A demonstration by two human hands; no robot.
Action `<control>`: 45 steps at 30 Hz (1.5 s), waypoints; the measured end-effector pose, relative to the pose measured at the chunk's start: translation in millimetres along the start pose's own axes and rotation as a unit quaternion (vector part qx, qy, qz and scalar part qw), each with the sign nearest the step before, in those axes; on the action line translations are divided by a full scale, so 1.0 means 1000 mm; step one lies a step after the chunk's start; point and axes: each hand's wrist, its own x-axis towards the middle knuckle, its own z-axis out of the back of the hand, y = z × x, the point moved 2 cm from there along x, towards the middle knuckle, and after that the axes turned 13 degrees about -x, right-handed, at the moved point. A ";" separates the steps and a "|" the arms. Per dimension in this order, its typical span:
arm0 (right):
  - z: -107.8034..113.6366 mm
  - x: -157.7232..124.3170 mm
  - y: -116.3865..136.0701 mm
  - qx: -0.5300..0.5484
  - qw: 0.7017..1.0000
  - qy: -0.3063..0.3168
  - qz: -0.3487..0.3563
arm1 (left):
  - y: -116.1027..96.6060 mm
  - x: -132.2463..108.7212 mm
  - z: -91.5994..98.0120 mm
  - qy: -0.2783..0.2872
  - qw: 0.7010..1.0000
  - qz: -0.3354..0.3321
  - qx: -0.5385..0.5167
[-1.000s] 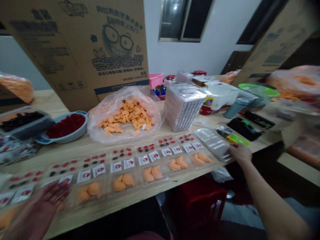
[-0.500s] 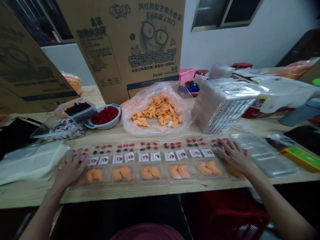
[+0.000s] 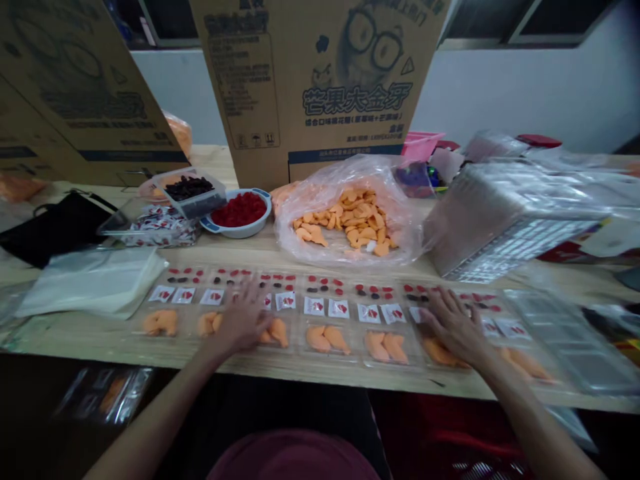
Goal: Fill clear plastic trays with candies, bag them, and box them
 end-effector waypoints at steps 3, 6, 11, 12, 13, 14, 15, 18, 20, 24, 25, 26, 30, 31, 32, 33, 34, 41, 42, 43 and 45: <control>-0.002 -0.004 0.022 -0.010 1.000 0.004 0.012 | -0.023 0.007 -0.024 0.022 0.997 -0.055 -0.047; -0.001 -0.005 0.021 -0.020 1.000 -0.002 0.022 | -0.024 0.009 -0.031 0.015 0.997 -0.047 -0.065; 0.016 0.000 0.035 -0.018 1.000 0.011 0.019 | -0.040 0.010 -0.023 0.010 0.990 -0.061 -0.125; 0.022 0.000 0.047 -0.010 0.999 -0.003 0.035 | -0.047 0.011 -0.024 0.017 0.987 -0.076 -0.143; 0.028 0.000 0.060 0.000 0.998 -0.017 0.061 | -0.055 0.013 -0.026 0.027 0.982 -0.091 -0.163; 0.033 -0.001 0.075 0.012 0.996 -0.026 0.089 | -0.061 0.014 -0.028 0.037 0.977 -0.104 -0.184; 0.037 -0.003 0.090 0.022 0.993 -0.029 0.115 | -0.067 0.016 -0.031 0.044 0.971 -0.114 -0.206; 0.040 -0.009 0.118 0.029 0.989 -0.026 0.146 | -0.076 0.019 -0.039 0.048 0.958 -0.126 -0.252; 0.036 -0.011 0.121 0.027 0.989 -0.025 0.146 | -0.078 0.019 -0.041 0.049 0.963 -0.125 -0.233; 0.033 -0.008 0.115 0.040 0.987 -0.055 0.147 | -0.079 0.016 -0.029 0.091 0.981 -0.129 -0.112; 0.036 -0.006 0.118 0.046 0.986 -0.074 0.142 | -0.076 0.015 -0.023 0.093 0.984 -0.126 -0.090; 0.041 -0.005 0.123 0.054 0.984 -0.096 0.140 | -0.071 0.013 -0.017 0.084 0.987 -0.116 -0.074; 0.069 -0.004 0.173 0.098 0.963 -0.151 0.203 | -0.040 0.005 0.004 0.018 0.999 -0.024 -0.022; 0.075 -0.005 0.188 0.105 0.957 -0.152 0.223 | -0.031 0.002 0.005 0.020 1.000 -0.005 -0.015; 0.078 -0.006 0.202 0.109 0.953 -0.150 0.238 | -0.024 0.000 0.004 0.029 0.999 0.007 -0.012; 0.079 -0.007 0.213 0.110 0.951 -0.145 0.248 | -0.019 -0.002 0.001 0.041 0.999 0.015 -0.012; 0.078 -0.007 0.222 0.111 0.950 -0.142 0.254 | -0.015 -0.003 -0.002 0.051 0.998 0.018 -0.015; 0.067 -0.001 0.225 0.139 0.947 -0.130 0.258 | -0.013 -0.006 -0.004 0.037 0.999 0.015 -0.034; 0.069 0.000 0.224 0.156 0.946 -0.125 0.254 | -0.008 -0.007 0.003 0.019 0.999 0.024 -0.033; 0.074 0.002 0.224 0.181 0.944 -0.118 0.248 | 0.001 -0.009 0.011 -0.003 0.999 0.044 -0.027; 0.087 0.002 0.229 0.253 0.934 -0.091 0.236 | 0.027 -0.015 0.033 -0.054 0.992 0.116 -0.004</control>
